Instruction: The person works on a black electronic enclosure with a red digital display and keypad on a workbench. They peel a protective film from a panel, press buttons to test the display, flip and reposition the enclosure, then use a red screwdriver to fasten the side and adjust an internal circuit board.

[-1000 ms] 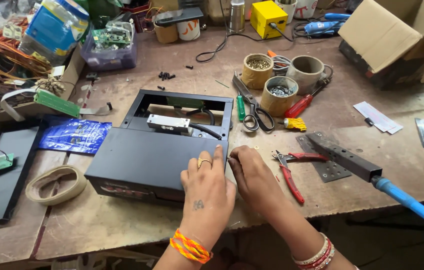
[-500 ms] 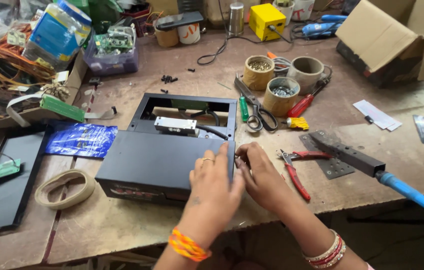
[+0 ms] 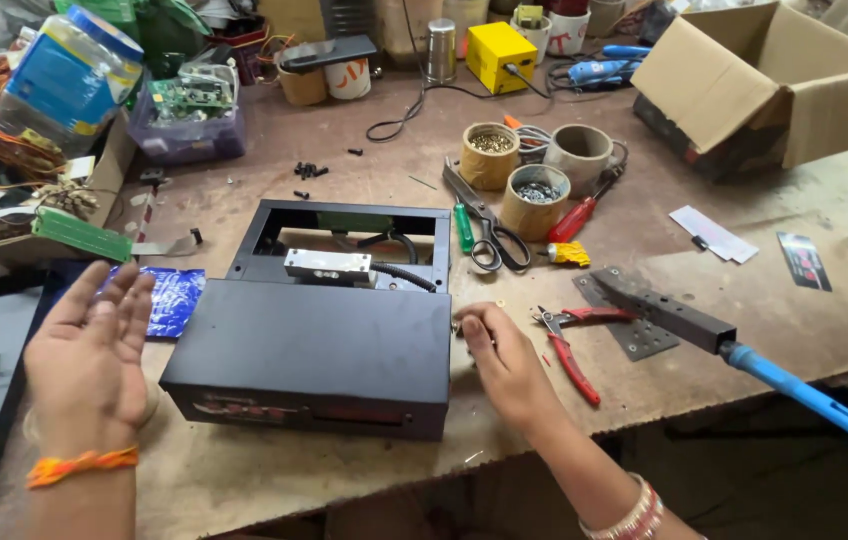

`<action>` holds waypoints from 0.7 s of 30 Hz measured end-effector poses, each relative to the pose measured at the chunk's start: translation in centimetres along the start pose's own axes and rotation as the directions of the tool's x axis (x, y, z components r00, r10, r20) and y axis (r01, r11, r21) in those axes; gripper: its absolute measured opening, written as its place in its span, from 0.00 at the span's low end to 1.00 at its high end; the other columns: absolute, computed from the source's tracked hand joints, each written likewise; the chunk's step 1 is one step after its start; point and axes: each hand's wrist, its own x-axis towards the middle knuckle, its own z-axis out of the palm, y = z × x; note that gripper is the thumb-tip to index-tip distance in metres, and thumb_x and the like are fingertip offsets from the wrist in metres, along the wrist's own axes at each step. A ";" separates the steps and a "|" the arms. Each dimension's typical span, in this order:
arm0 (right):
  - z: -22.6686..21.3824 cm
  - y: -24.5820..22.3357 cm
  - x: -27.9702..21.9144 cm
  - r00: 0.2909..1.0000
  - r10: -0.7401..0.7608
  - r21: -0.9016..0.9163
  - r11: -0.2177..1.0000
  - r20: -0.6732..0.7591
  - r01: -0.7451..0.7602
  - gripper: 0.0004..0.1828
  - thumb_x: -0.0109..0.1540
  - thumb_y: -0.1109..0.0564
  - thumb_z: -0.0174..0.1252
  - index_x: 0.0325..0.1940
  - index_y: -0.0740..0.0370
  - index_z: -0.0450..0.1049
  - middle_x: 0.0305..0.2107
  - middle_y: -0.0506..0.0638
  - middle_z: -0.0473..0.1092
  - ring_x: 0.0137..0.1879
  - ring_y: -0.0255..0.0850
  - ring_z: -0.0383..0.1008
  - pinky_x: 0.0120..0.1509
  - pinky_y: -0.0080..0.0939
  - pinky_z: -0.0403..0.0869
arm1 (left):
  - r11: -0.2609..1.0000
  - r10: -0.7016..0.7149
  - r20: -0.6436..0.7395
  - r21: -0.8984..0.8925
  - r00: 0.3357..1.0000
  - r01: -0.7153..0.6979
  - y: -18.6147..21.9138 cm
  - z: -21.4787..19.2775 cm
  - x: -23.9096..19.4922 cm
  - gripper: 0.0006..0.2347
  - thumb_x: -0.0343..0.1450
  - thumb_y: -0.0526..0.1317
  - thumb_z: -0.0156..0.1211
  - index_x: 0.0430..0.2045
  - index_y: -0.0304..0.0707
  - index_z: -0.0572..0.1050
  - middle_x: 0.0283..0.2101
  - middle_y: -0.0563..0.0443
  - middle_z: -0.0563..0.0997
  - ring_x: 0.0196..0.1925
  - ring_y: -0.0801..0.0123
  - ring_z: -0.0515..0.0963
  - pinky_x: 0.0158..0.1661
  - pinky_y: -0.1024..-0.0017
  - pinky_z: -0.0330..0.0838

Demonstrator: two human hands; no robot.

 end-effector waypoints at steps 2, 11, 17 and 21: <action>0.2 -2.0 -2.1 0.999 -0.035 0.024 0.999 -0.007 0.035 0.27 0.69 0.40 0.48 0.63 0.61 0.62 0.50 0.55 0.69 0.55 0.42 0.69 0.60 0.42 0.70 | 0.866 0.149 -0.160 0.498 0.976 -0.051 -1.2 -0.7 0.6 0.17 0.77 0.32 0.45 0.62 0.30 0.65 0.56 0.39 0.77 0.55 0.62 0.81 0.57 0.67 0.77; 0.3 -4.9 -3.7 0.993 -0.043 -0.244 0.967 0.105 0.068 0.57 0.53 0.53 0.71 0.78 0.57 0.44 0.70 0.60 0.57 0.73 0.48 0.62 0.74 0.46 0.61 | 0.795 -0.218 -0.159 0.544 0.963 0.270 -4.4 -2.3 -1.2 0.15 0.79 0.35 0.46 0.59 0.31 0.74 0.50 0.47 0.81 0.46 0.72 0.80 0.47 0.71 0.74; -7.3 -3.1 3.4 0.894 -0.204 -0.285 0.899 0.399 0.333 0.56 0.48 0.61 0.73 0.77 0.58 0.53 0.72 0.59 0.57 0.76 0.47 0.57 0.76 0.46 0.57 | 0.826 -0.103 -0.233 0.522 0.967 0.214 -5.3 2.3 -12.5 0.16 0.77 0.33 0.42 0.59 0.29 0.70 0.52 0.48 0.82 0.49 0.68 0.83 0.49 0.69 0.78; -7.5 -2.7 6.2 0.929 -0.159 -0.129 0.969 0.333 0.212 0.45 0.50 0.66 0.63 0.73 0.58 0.63 0.70 0.56 0.64 0.76 0.44 0.60 0.76 0.44 0.60 | 0.719 -0.100 -0.208 0.661 0.973 0.215 -7.4 3.0 -18.6 0.19 0.76 0.32 0.45 0.63 0.32 0.68 0.47 0.36 0.81 0.47 0.59 0.82 0.49 0.64 0.80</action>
